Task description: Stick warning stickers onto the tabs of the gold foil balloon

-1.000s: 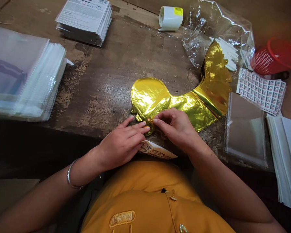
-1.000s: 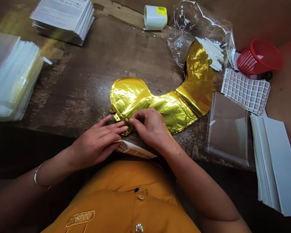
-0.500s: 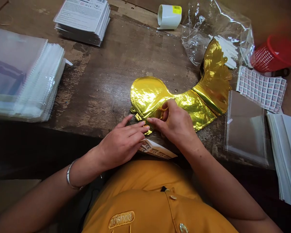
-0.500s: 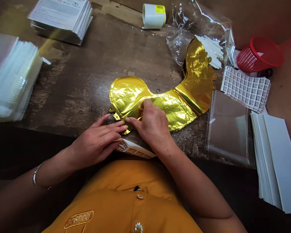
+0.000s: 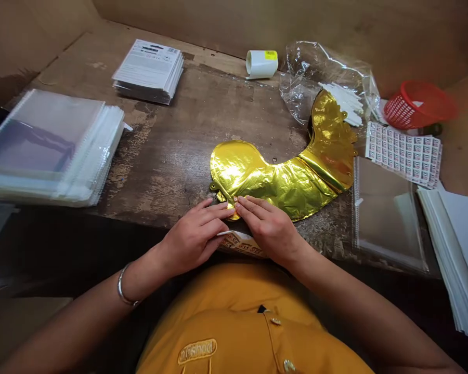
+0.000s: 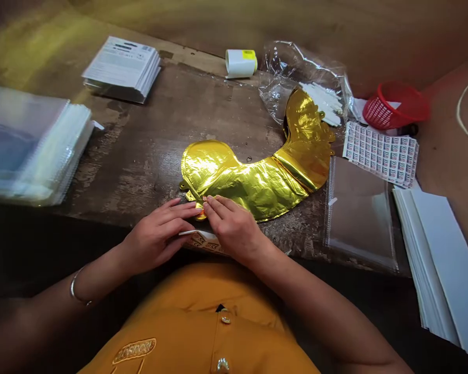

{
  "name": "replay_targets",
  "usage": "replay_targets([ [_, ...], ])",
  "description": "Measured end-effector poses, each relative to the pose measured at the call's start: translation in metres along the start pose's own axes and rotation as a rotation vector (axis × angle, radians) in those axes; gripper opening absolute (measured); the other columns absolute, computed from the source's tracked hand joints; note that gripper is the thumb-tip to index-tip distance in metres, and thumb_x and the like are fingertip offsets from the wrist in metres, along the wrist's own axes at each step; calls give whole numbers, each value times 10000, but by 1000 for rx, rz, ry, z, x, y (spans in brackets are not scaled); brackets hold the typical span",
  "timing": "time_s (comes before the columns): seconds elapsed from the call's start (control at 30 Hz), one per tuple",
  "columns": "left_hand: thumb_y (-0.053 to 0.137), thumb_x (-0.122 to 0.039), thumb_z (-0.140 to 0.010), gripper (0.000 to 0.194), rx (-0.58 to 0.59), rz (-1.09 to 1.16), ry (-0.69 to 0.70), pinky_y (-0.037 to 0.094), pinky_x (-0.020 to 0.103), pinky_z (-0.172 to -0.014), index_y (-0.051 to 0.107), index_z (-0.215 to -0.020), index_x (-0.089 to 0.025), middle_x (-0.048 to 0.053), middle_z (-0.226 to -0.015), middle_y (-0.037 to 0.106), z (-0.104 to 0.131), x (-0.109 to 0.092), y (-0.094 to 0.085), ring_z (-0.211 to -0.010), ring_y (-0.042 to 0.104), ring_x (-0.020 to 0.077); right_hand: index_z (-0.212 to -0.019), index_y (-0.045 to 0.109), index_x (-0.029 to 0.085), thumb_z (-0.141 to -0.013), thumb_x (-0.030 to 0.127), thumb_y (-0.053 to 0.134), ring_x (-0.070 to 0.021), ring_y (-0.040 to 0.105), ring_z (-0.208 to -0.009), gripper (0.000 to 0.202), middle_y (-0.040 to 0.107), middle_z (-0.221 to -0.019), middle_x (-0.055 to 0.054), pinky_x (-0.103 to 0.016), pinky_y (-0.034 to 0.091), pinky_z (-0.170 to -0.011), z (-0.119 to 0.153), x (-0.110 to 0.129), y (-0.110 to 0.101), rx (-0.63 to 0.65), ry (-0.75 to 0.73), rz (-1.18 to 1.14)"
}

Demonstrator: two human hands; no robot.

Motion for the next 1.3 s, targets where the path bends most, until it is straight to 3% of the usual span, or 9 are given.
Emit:
replay_targets([
  [0.17,602,-161,-851,58,-75,-85,-74,443,437,-1032,655,-876,-169,144,-1318,510,-3,-3,-12,-1229,482,261,-819,702,163,-900,194,560,-178,641,-796,166,711,-838,-71,-288,507,-725,-7,-31,-8,-64,301,-264],
  [0.4,620,-252,-841,78,-11,-264,-40,391,525,-1057,677,-835,-201,118,-1344,491,-15,-8,-15,-1253,442,317,-534,464,174,-861,355,580,-79,346,-536,391,347,-546,66,-226,267,-517,-13,-67,-4,48,573,-656],
  [0.6,537,-164,-862,109,247,-252,185,323,474,-1138,644,-853,-183,105,-1303,578,-36,-20,-1,-1279,474,265,-550,446,184,-881,374,484,-83,321,-516,383,342,-543,61,-235,247,-503,-23,-70,-4,164,563,-722],
  [0.73,553,-219,-874,83,318,-90,202,451,416,-1015,620,-846,-179,95,-1224,619,-45,-10,8,-1144,560,240,-635,530,186,-907,337,458,-126,462,-602,319,509,-615,15,-258,367,-587,-21,-66,-33,-139,577,-421],
  [0.8,556,-212,-871,86,305,-31,161,482,384,-953,613,-819,-175,101,-1201,612,-45,-5,9,-1107,565,232,-851,622,166,-878,330,525,-194,577,-808,192,653,-845,-68,-317,455,-747,-13,-56,-44,-271,523,-276],
  [0.9,551,-202,-872,108,307,13,109,484,381,-940,599,-780,-171,107,-1139,617,-43,-3,10,-1090,561,232,-1116,613,132,-782,221,624,-300,536,-1141,347,623,-1221,-171,-455,429,-979,-2,-34,-36,-154,370,-177],
  [1.0,540,-216,-888,106,317,29,87,478,402,-961,593,-806,-173,111,-1152,615,-41,-5,9,-1118,549,241,-972,679,154,-825,130,531,-276,579,-1086,210,677,-1137,-141,-444,454,-959,6,-38,-29,-94,399,-182],
  [1.17,569,-161,-858,62,290,64,91,415,438,-1078,582,-807,-193,81,-1235,600,-40,-5,7,-1261,482,249,-843,687,159,-808,277,620,-170,630,-721,140,702,-786,-38,-295,492,-685,13,-144,-56,-337,791,-390],
  [1.3,583,-151,-841,72,261,68,102,441,420,-1063,606,-800,-205,67,-1245,605,-37,1,9,-1290,462,254,-832,661,119,-741,225,630,-158,585,-694,143,673,-772,-50,-280,451,-654,43,-252,-93,-598,1163,-142],
])
Point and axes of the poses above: each hand's wrist, its own z-axis away from the middle knuckle, its own y-axis out of the palm, x = y × z, the point moved 6 cm from there along -z, towards the middle knuckle
